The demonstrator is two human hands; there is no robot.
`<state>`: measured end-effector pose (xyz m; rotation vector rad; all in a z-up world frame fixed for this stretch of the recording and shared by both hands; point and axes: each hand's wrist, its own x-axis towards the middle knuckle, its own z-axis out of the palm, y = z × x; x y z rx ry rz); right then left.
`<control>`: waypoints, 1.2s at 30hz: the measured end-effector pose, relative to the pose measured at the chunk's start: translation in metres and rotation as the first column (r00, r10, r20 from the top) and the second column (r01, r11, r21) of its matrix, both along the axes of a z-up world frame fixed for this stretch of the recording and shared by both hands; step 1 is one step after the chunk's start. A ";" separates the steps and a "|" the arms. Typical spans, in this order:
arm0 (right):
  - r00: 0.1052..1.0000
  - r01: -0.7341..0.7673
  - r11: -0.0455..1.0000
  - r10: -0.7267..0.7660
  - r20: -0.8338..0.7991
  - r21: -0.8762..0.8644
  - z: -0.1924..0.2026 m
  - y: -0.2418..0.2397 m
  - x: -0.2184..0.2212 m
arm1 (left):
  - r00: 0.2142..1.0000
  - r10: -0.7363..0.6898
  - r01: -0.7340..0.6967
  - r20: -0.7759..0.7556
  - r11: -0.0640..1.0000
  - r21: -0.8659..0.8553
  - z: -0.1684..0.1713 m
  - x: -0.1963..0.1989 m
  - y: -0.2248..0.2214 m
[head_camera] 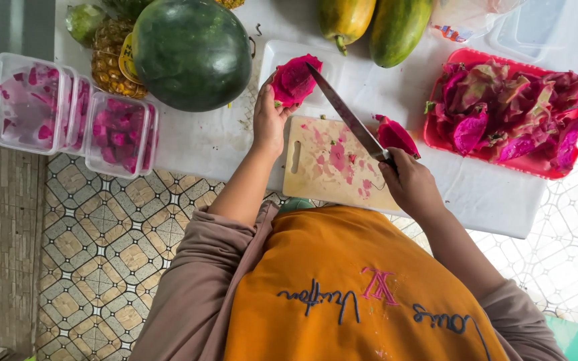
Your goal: Peeling and cutting dragon fruit into cubes and placing them into plastic containers on a food preparation table.
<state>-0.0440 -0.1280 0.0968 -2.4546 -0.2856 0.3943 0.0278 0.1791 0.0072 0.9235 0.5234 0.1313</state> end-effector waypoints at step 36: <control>0.946 0.078 0.995 -0.095 -0.311 -0.064 -0.006 0.037 0.023 | 0.974 0.001 0.008 -0.227 0.999 0.038 -0.042 0.024 0.017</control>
